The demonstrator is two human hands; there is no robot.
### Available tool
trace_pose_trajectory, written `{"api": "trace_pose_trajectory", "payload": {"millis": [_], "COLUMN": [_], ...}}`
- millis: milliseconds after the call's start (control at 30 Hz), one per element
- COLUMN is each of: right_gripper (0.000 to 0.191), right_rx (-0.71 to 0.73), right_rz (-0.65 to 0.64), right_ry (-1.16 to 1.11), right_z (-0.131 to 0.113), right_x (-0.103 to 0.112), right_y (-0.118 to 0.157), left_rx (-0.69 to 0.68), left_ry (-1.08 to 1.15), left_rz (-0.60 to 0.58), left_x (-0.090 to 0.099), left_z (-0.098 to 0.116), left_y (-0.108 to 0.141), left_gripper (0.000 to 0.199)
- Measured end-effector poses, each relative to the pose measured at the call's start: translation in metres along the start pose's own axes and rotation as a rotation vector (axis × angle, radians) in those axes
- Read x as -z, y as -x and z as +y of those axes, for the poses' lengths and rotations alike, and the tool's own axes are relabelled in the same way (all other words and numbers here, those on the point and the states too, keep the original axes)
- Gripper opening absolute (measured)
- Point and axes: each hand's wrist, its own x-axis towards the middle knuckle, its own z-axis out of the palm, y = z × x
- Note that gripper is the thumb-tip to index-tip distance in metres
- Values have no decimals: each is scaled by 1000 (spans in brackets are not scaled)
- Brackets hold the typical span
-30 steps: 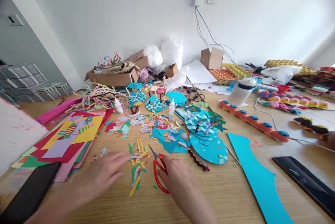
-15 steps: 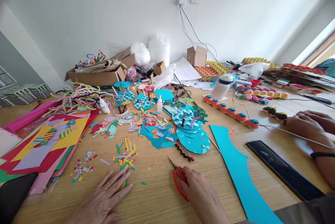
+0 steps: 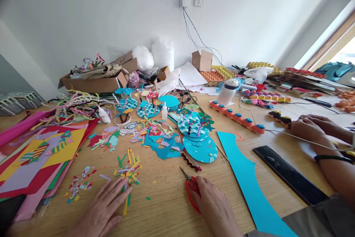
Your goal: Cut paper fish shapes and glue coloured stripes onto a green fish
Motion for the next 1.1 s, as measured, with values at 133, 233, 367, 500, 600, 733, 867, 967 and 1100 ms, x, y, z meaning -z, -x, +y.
{"api": "trace_pose_trajectory", "payload": {"millis": [133, 233, 367, 500, 600, 733, 867, 967, 1100], "right_gripper": [11, 12, 20, 26, 34, 34, 33, 26, 25], "right_rx": [4, 22, 73, 270, 396, 473, 583, 700, 843], "right_rz": [23, 79, 140, 170, 182, 137, 157, 142, 140], "right_ry": [-9, -32, -115, -211, -199, -191, -108, 7, 158], "right_z": [6, 10, 4, -15, -33, -58, -95, -129, -176], "right_x": [-3, -4, -3, -2, -3, 4, 28, 47, 59], "right_y": [-2, -4, -2, 3, 4, 0, -13, -31, -68], "left_rx": [-61, -28, 53, 147, 184, 259, 330, 276, 156], "left_ry": [57, 33, 25, 115, 266, 436, 533, 570, 562], "left_rz": [27, 37, 40, 76, 176, 205, 143, 110, 84], "left_x": [-3, -7, -4, 12, 27, 42, 45, 39, 25], "left_z": [6, 4, 0, -2, -6, -14, -14, -6, 2], "left_y": [8, 13, 10, -2, -15, -34, -49, -55, -53], "left_gripper": [50, 49, 50, 41, 22, 18, 15, 21, 22]}}
